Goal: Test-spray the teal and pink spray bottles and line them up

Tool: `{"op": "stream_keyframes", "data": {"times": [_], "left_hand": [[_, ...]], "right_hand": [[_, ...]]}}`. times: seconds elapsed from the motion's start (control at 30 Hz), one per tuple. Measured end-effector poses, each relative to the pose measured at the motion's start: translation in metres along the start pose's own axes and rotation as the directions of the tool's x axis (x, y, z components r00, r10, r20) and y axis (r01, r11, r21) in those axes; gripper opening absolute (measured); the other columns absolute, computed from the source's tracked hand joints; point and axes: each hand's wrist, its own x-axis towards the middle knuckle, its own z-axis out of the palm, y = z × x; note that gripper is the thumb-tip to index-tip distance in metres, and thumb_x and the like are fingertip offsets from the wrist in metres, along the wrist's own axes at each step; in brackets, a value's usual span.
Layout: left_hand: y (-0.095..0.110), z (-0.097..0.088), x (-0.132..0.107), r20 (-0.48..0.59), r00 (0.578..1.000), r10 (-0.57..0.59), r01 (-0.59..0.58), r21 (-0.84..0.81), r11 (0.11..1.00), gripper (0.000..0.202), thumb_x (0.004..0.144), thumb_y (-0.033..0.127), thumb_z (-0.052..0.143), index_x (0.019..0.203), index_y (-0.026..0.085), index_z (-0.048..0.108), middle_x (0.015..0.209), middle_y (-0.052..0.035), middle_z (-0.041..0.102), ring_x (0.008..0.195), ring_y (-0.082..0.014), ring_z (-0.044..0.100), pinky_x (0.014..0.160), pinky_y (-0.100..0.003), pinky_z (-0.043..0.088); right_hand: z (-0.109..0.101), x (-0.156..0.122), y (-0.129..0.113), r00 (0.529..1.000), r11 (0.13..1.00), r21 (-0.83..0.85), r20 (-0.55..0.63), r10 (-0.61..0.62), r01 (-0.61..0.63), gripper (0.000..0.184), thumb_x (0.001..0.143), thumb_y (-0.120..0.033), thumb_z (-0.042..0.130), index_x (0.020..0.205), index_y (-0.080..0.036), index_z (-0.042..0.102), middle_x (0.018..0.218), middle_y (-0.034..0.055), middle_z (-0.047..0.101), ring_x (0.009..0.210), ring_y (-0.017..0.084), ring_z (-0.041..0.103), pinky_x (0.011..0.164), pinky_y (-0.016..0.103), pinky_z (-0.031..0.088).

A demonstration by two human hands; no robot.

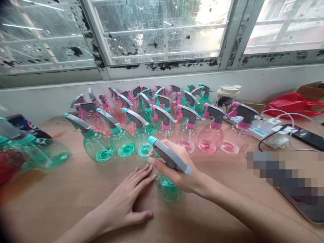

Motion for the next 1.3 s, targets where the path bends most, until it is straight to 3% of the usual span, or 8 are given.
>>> {"op": "stream_keyframes", "data": {"times": [0.17,0.37,0.5,0.63,0.83,1.07,1.3], "left_hand": [[-0.0012,0.0014,0.0009,-0.025,1.000,0.001,-0.002,-0.031,1.000,0.084,0.082,0.055,0.069,0.149,0.016,0.038,0.158,-0.0144,0.025,0.145,-0.0352,0.022,0.117,-0.057,0.019],[-0.0056,0.0063,-0.0005,-0.078,0.996,0.043,-0.045,-0.032,0.998,0.080,0.084,0.054,0.067,0.149,0.018,0.038,0.158,-0.0123,0.027,0.145,-0.0349,0.023,0.117,-0.056,0.018],[-0.0053,0.0072,0.0002,-0.080,0.995,0.054,-0.054,0.003,0.999,0.079,0.085,0.057,0.063,0.149,0.018,0.038,0.158,-0.0130,0.026,0.145,-0.0338,0.023,0.117,-0.056,0.019],[-0.0045,0.0062,0.0019,-0.073,0.997,-0.016,0.019,0.031,0.999,0.077,0.087,0.052,0.063,0.149,0.017,0.036,0.157,-0.0145,0.030,0.144,-0.0327,0.027,0.116,-0.056,0.020],[-0.0078,0.0051,0.0015,-0.081,0.994,-0.068,0.072,0.050,0.996,0.067,0.091,0.052,0.059,0.147,0.020,0.042,0.159,-0.0129,0.023,0.144,-0.0340,0.025,0.116,-0.054,0.022],[-0.0071,0.0043,0.0012,-0.056,0.996,-0.069,0.072,0.051,0.996,0.067,0.094,0.053,0.056,0.149,0.019,0.039,0.160,-0.0133,0.020,0.145,-0.0338,0.023,0.116,-0.053,0.022],[-0.0057,0.0026,0.0009,-0.057,0.995,-0.082,0.083,0.027,0.996,0.067,0.093,0.052,0.057,0.148,0.019,0.040,0.159,-0.0123,0.024,0.145,-0.0346,0.024,0.117,-0.053,0.022]], "right_hand": [[-0.0026,-0.0023,0.0027,0.998,0.999,-0.011,0.061,0.034,-0.034,0.035,0.082,-0.012,0.051,0.113,-0.024,0.060,0.076,-0.0010,0.060,0.056,0.014,0.051,0.060,0.028,0.047],[-0.0022,-0.0022,0.0023,0.999,0.998,-0.055,0.039,0.022,-0.020,0.043,0.079,-0.012,0.051,0.119,-0.024,0.062,0.082,0.0012,0.066,0.067,0.018,0.060,0.072,0.033,0.052],[-0.0029,-0.0011,0.0007,0.997,0.997,-0.063,0.066,0.043,-0.039,0.041,0.080,-0.011,0.051,0.116,-0.024,0.064,0.073,-0.0003,0.065,0.064,0.018,0.060,0.069,0.033,0.052],[-0.0034,0.0007,-0.0001,0.997,0.999,-0.046,0.075,0.031,-0.027,0.038,0.078,-0.010,0.050,0.111,-0.023,0.065,0.070,-0.0013,0.063,0.059,0.016,0.056,0.061,0.030,0.049],[-0.0027,0.0015,-0.0020,0.998,1.000,-0.021,0.067,0.005,-0.004,0.043,0.076,-0.008,0.049,0.114,-0.024,0.062,0.092,0.0021,0.068,0.066,0.015,0.058,0.059,0.028,0.048],[-0.0048,0.0007,-0.0032,0.992,0.998,-0.026,0.109,0.057,-0.055,0.046,0.073,-0.008,0.051,0.114,-0.026,0.062,0.066,-0.0015,0.062,0.057,0.017,0.058,0.059,0.030,0.049],[-0.0053,0.0011,-0.0034,0.994,0.999,-0.034,0.112,0.016,-0.012,0.041,0.073,-0.009,0.050,0.108,-0.024,0.065,0.079,0.0009,0.066,0.055,0.014,0.055,0.058,0.029,0.048]]}}
